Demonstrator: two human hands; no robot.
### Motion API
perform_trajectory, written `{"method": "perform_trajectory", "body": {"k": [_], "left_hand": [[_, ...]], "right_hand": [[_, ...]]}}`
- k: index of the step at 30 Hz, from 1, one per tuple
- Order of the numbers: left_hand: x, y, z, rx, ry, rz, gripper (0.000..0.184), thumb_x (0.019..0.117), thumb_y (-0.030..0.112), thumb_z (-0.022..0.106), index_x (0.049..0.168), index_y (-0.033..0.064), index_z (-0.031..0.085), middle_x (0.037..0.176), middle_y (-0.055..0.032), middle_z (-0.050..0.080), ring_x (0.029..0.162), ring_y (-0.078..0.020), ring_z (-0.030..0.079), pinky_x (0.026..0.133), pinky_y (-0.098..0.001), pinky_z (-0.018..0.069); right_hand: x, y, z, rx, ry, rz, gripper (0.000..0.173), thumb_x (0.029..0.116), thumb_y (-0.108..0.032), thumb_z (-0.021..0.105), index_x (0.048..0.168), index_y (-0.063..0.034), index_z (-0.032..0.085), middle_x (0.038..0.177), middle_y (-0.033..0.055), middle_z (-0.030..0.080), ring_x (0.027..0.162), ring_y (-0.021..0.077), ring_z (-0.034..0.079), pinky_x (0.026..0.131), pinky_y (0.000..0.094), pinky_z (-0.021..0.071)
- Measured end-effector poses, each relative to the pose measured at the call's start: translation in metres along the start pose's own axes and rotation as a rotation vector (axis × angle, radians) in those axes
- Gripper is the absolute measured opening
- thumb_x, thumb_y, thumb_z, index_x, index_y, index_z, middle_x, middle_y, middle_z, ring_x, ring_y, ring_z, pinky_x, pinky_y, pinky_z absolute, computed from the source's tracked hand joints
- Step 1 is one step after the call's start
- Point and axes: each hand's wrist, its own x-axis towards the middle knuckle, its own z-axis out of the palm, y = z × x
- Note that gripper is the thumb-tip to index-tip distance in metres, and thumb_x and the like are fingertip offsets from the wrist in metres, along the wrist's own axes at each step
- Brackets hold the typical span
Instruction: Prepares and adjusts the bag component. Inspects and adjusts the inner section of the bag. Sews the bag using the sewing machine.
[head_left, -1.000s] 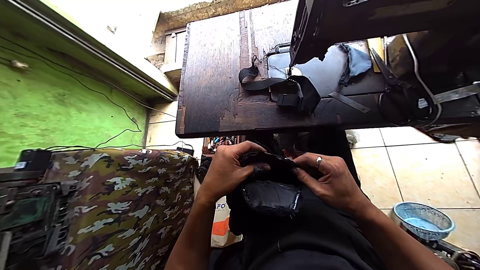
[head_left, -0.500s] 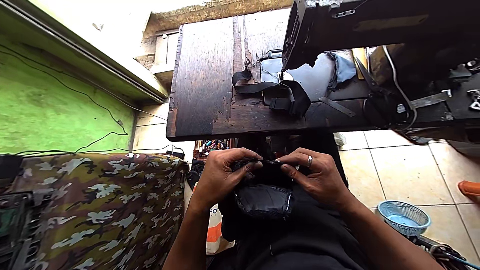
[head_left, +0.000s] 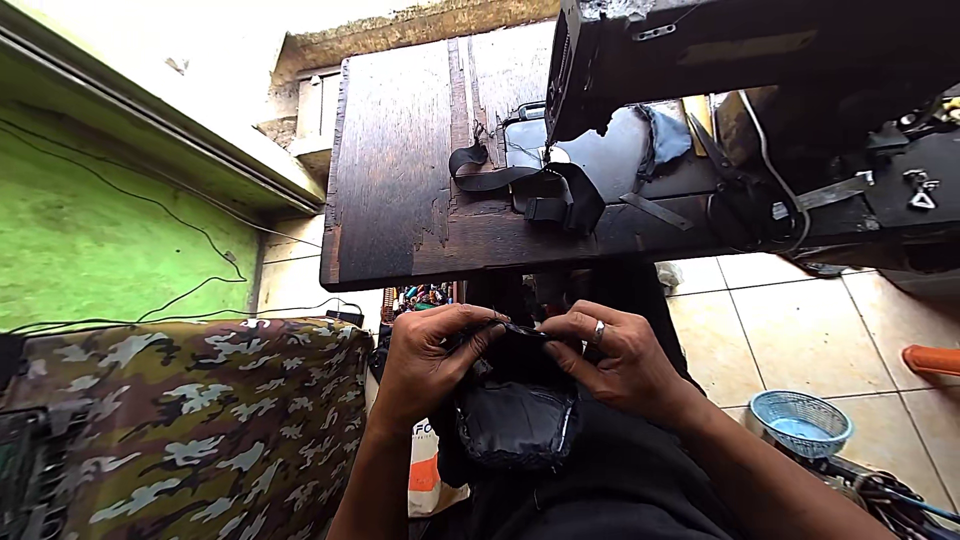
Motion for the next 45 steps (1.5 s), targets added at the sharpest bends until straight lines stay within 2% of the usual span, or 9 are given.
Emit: {"method": "perform_trajectory", "body": {"k": [11, 14, 20, 25, 27, 34, 36, 40, 45], "left_hand": [[0.0, 0.0, -0.003, 0.005, -0.058, 0.036, 0.014, 0.0977, 0.018, 0.07, 0.103, 0.0074, 0.079, 0.099, 0.0013, 0.077, 0.093, -0.0041, 0.072, 0.086, -0.021, 0.0601], [-0.001, -0.002, -0.002, -0.002, -0.081, 0.041, 0.015, 0.0982, 0.019, 0.07, 0.105, 0.0082, 0.078, 0.1, 0.0018, 0.077, 0.093, -0.0041, 0.071, 0.086, -0.0212, 0.0594], [-0.001, -0.005, -0.003, -0.026, -0.097, 0.058, 0.013, 0.0962, 0.01, 0.07, 0.106, 0.008, 0.079, 0.103, 0.0, 0.077, 0.096, -0.0079, 0.073, 0.09, -0.0251, 0.0605], [0.0, -0.005, 0.0, -0.029, -0.084, 0.051, 0.015, 0.0958, 0.008, 0.069, 0.106, 0.0081, 0.08, 0.103, -0.0008, 0.078, 0.097, -0.0091, 0.073, 0.091, -0.0262, 0.0608], [0.001, -0.004, 0.002, -0.016, -0.079, 0.054, 0.015, 0.0958, 0.008, 0.069, 0.106, 0.0079, 0.08, 0.103, -0.0009, 0.078, 0.096, -0.0087, 0.073, 0.09, -0.0258, 0.061], [0.004, -0.001, 0.01, 0.073, -0.022, 0.097, 0.014, 0.0971, 0.01, 0.068, 0.105, 0.0084, 0.08, 0.101, -0.0003, 0.077, 0.094, -0.0053, 0.072, 0.087, -0.0217, 0.06], [0.003, -0.001, 0.01, 0.079, -0.016, 0.099, 0.015, 0.0973, 0.01, 0.067, 0.104, 0.0083, 0.08, 0.101, -0.0005, 0.077, 0.095, -0.0057, 0.072, 0.087, -0.0218, 0.0601], [0.002, 0.001, 0.01, 0.067, -0.011, 0.093, 0.014, 0.0977, 0.01, 0.068, 0.105, 0.0086, 0.08, 0.101, -0.0003, 0.077, 0.093, -0.0062, 0.073, 0.086, -0.0221, 0.0607], [0.004, 0.002, 0.012, 0.112, 0.02, 0.109, 0.013, 0.0969, 0.013, 0.069, 0.102, 0.0091, 0.08, 0.098, 0.0016, 0.077, 0.092, -0.0034, 0.071, 0.084, -0.019, 0.059]], "right_hand": [[0.018, 0.014, -0.032, 0.5, -0.37, 0.223, 0.021, 0.1039, -0.017, 0.06, 0.11, -0.0032, 0.075, 0.101, -0.0004, 0.073, 0.092, 0.0, 0.066, 0.083, 0.0171, 0.0556], [0.016, 0.013, -0.029, 0.467, -0.346, 0.232, 0.025, 0.1063, -0.019, 0.055, 0.11, -0.0038, 0.074, 0.1, -0.0007, 0.072, 0.09, -0.0008, 0.066, 0.082, 0.0162, 0.0551], [0.008, 0.012, -0.022, 0.24, -0.244, 0.054, 0.023, 0.0998, -0.024, 0.068, 0.11, -0.0041, 0.074, 0.095, 0.0022, 0.072, 0.084, 0.0015, 0.065, 0.077, 0.0169, 0.055], [0.007, 0.007, -0.024, 0.018, -0.187, -0.012, 0.022, 0.1008, -0.017, 0.063, 0.115, -0.0061, 0.076, 0.105, 0.004, 0.077, 0.093, 0.0035, 0.07, 0.086, 0.0172, 0.0559], [0.007, 0.004, -0.023, -0.058, -0.161, 0.011, 0.022, 0.1009, -0.018, 0.062, 0.112, -0.0082, 0.078, 0.101, 0.0025, 0.078, 0.093, 0.004, 0.071, 0.086, 0.0183, 0.056], [0.005, -0.004, -0.006, -0.269, -0.004, 0.032, 0.015, 0.0945, -0.021, 0.067, 0.094, -0.0091, 0.075, 0.078, 0.0034, 0.07, 0.072, 0.0101, 0.066, 0.066, 0.0231, 0.0532], [0.003, -0.002, -0.002, -0.28, 0.007, 0.042, 0.016, 0.0953, -0.023, 0.067, 0.096, -0.0098, 0.076, 0.081, 0.0034, 0.07, 0.075, 0.0109, 0.066, 0.067, 0.0239, 0.0539], [0.001, 0.001, -0.003, -0.167, -0.007, 0.093, 0.021, 0.0997, -0.022, 0.064, 0.108, -0.011, 0.079, 0.102, 0.0016, 0.078, 0.095, 0.0064, 0.072, 0.086, 0.0213, 0.0581], [0.003, 0.001, 0.001, -0.13, 0.047, 0.128, 0.015, 0.0942, -0.024, 0.071, 0.093, -0.0117, 0.079, 0.082, -0.0011, 0.074, 0.076, 0.0013, 0.067, 0.071, 0.0172, 0.0543]]}}
